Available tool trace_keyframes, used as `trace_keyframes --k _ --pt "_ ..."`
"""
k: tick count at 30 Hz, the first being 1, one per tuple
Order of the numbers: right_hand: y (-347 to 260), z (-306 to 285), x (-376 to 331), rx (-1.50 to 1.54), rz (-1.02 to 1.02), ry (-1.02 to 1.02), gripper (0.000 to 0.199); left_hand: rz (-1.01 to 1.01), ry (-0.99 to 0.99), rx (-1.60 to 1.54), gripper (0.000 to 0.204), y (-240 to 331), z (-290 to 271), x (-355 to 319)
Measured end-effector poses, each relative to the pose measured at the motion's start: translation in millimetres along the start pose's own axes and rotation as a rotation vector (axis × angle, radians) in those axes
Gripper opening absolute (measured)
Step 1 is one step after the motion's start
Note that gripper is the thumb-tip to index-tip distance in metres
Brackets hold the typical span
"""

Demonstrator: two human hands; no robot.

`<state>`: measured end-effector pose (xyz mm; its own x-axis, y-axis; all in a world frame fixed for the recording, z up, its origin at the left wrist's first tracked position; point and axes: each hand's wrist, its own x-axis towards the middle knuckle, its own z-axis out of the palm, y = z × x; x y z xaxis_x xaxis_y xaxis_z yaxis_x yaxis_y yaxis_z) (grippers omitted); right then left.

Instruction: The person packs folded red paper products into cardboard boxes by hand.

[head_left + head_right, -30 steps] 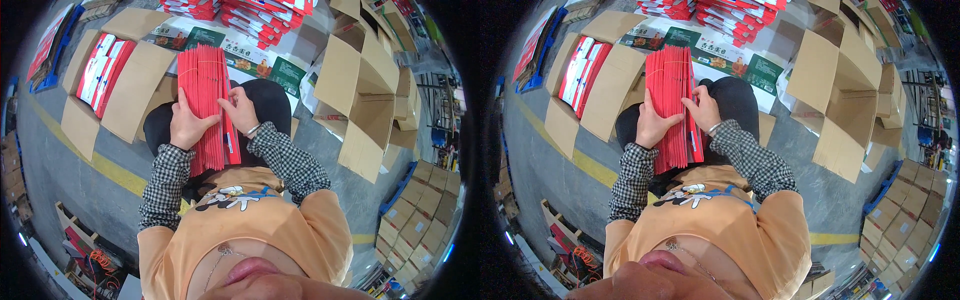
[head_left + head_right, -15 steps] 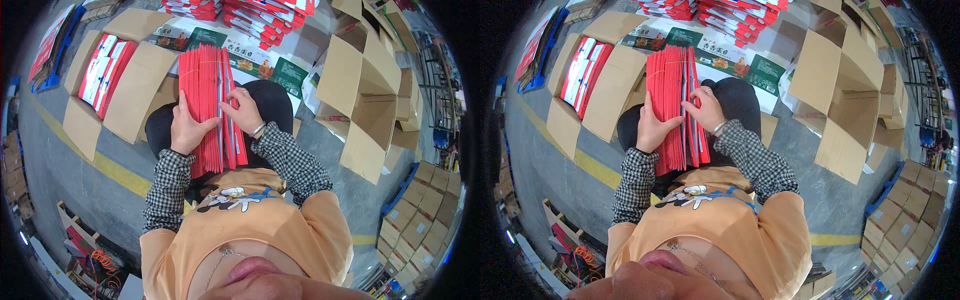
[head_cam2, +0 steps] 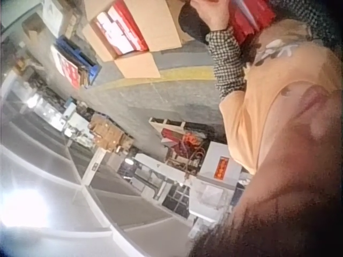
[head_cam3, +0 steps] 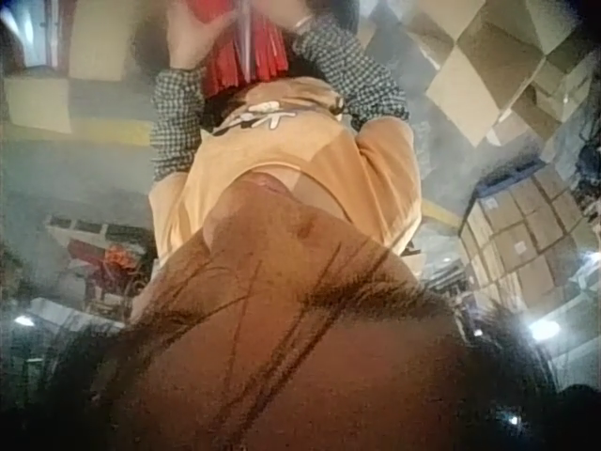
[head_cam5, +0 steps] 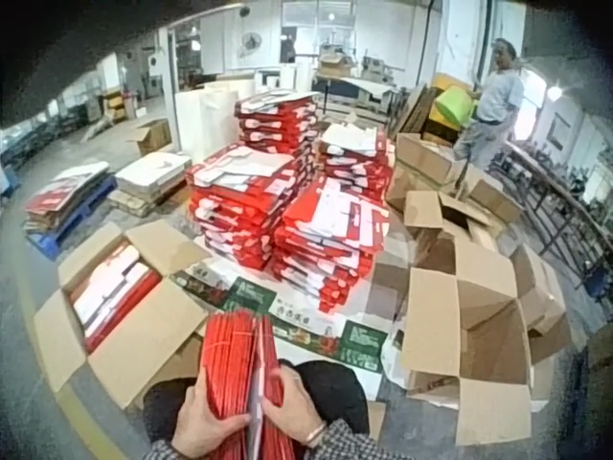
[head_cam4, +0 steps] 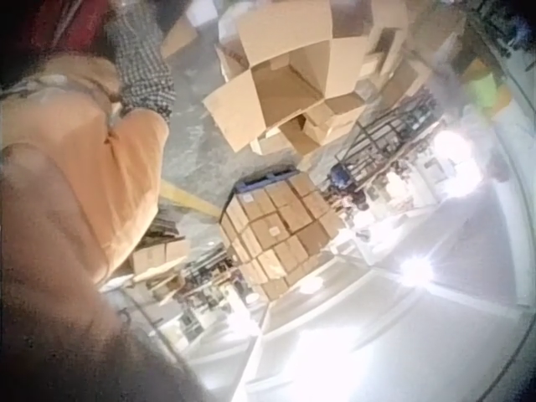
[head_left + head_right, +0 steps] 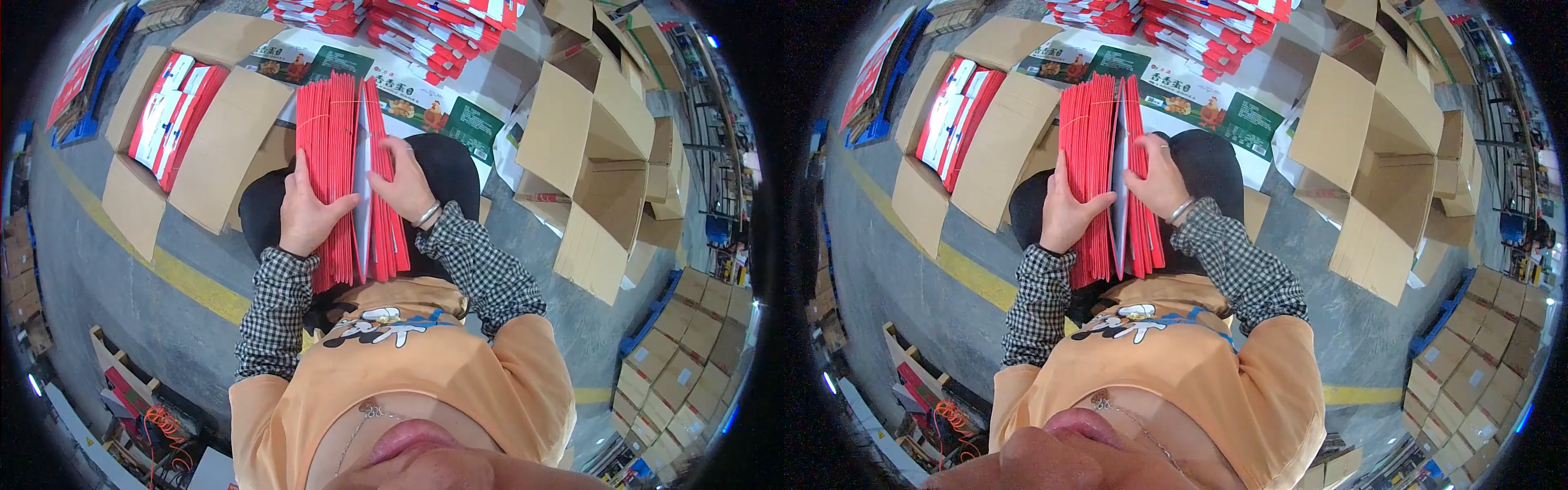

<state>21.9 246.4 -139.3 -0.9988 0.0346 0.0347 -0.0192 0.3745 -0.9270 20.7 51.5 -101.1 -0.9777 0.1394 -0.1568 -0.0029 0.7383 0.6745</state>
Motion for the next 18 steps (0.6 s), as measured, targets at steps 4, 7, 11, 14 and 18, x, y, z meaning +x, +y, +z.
trace_keyframes --k 4,7,11,14,18 --pt "-0.2 -1.2 -1.6 -0.039 -0.088 0.027 0.032 0.009 0.000 -0.001 0.117 2.7 -0.3 -2.0" --pt "-0.9 3.2 -0.1 -0.205 -0.069 -0.010 0.029 0.043 0.034 0.001 0.117 1.1 1.3 -2.3" --pt "1.8 1.9 1.8 -0.216 -0.091 0.004 0.039 0.036 0.033 -0.004 0.117 -1.0 1.9 -1.8" --pt "4.3 -3.0 1.8 -0.111 -0.012 0.010 0.050 0.038 0.042 0.000 0.118 -4.2 4.0 -2.0" --pt "7.5 -5.1 1.2 -0.134 0.007 -0.022 0.063 0.018 0.033 -0.002 0.117 4.9 1.5 -2.0"
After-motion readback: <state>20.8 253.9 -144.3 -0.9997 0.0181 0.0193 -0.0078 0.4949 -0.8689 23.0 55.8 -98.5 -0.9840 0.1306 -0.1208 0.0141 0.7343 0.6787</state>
